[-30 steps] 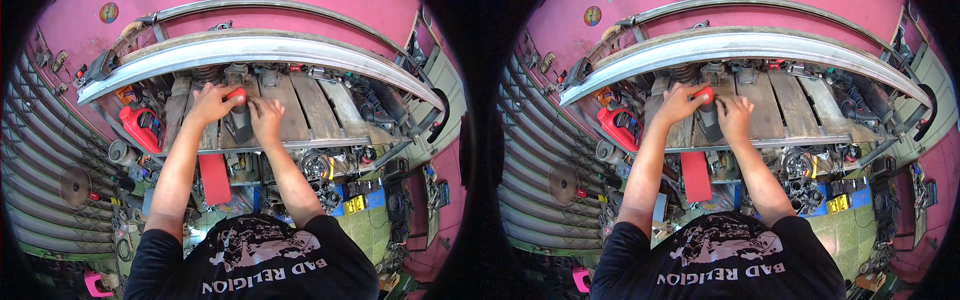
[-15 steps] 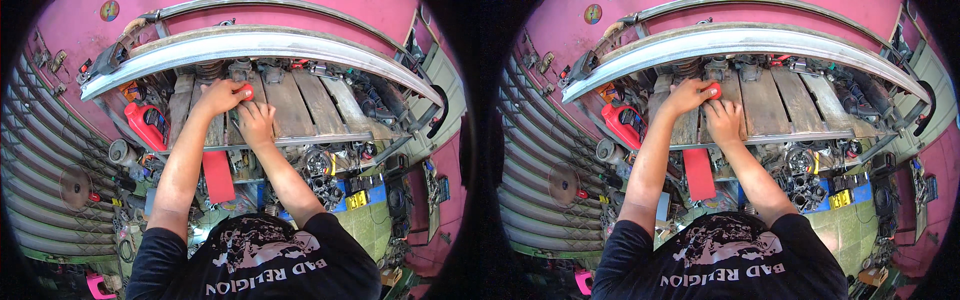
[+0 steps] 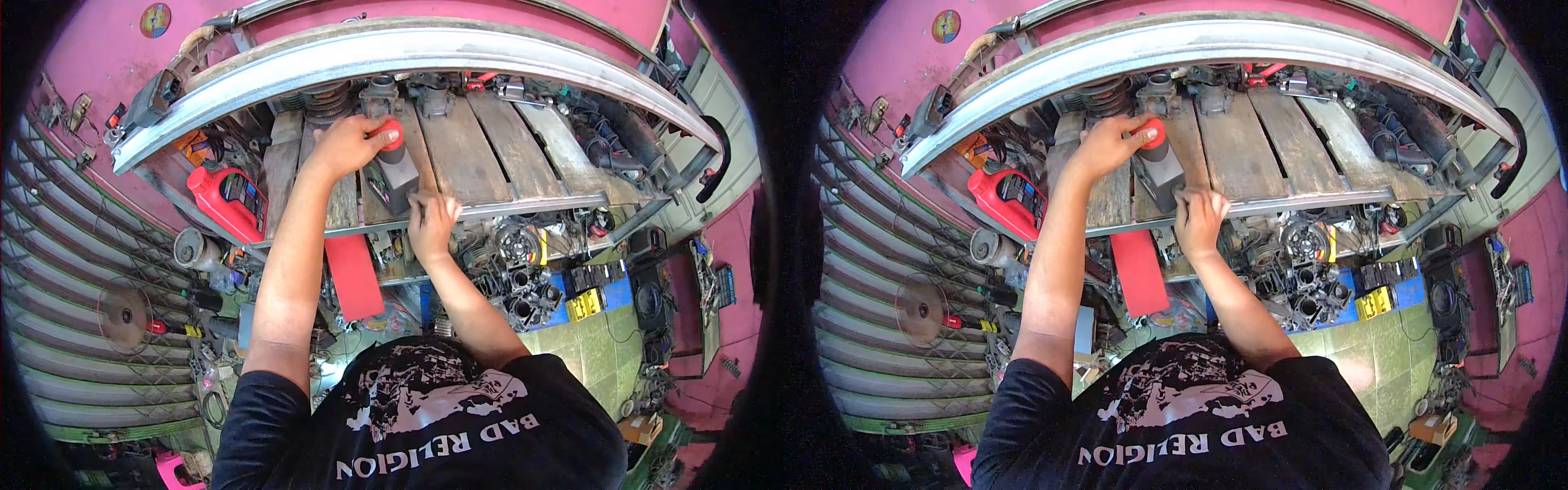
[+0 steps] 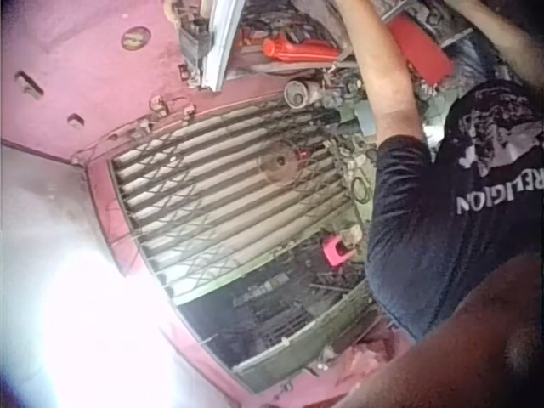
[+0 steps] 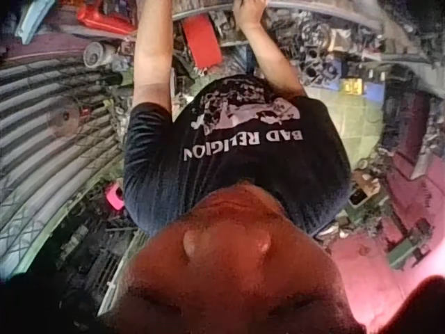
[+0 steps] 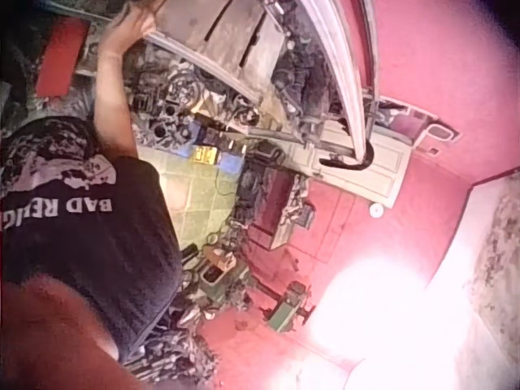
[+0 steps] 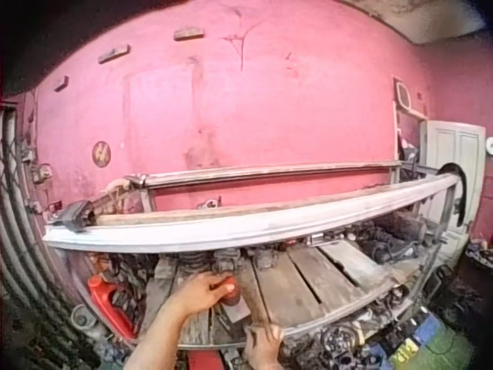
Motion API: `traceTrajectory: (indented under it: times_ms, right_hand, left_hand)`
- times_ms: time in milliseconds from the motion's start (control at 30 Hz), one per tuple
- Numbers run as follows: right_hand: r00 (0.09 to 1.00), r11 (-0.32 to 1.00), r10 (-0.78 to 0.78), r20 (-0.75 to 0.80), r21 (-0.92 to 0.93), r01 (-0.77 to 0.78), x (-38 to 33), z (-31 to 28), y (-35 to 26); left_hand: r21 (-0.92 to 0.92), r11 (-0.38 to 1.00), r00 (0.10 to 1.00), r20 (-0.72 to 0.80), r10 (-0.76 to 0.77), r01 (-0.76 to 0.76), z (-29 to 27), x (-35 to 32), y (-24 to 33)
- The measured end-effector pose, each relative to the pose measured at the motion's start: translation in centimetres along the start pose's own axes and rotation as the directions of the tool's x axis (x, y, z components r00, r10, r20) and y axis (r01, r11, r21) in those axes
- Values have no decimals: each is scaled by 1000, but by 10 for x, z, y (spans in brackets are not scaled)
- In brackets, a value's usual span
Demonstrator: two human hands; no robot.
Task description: The person picks up two red plastic bottles from a shelf, inspects them, and places them back. Then, the person picks up a metal engine part and a metal file, and uses the file to scrape and clean the surface of the metal part. The person rotates the part to clean different areas before placing it back on the shelf.
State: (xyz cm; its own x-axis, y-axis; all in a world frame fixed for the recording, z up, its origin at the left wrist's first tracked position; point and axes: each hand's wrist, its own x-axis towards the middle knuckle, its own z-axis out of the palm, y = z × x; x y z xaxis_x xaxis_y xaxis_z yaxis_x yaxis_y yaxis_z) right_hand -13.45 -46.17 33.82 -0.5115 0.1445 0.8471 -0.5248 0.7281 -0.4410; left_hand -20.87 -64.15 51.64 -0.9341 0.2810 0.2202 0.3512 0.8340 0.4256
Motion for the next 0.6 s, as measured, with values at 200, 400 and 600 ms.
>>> traceTrajectory:
  times_ms: [200, 400, 600]
  right_hand:
    - [1000, 999, -15, 3, -29, 15, -3, 6, 4]
    - [987, 985, -76, 138, -143, 96, -27, -2, 0]
    - [985, 984, -174, 12, -38, 175, -1, 5, -14]
  left_hand:
    - [-6, 1000, 1000, -26, 7, -7, -3, 0, 11]
    - [21, 999, 998, -36, -45, 46, -8, -8, 18]
    - [32, 998, 996, -73, -48, 50, -5, -8, 23]
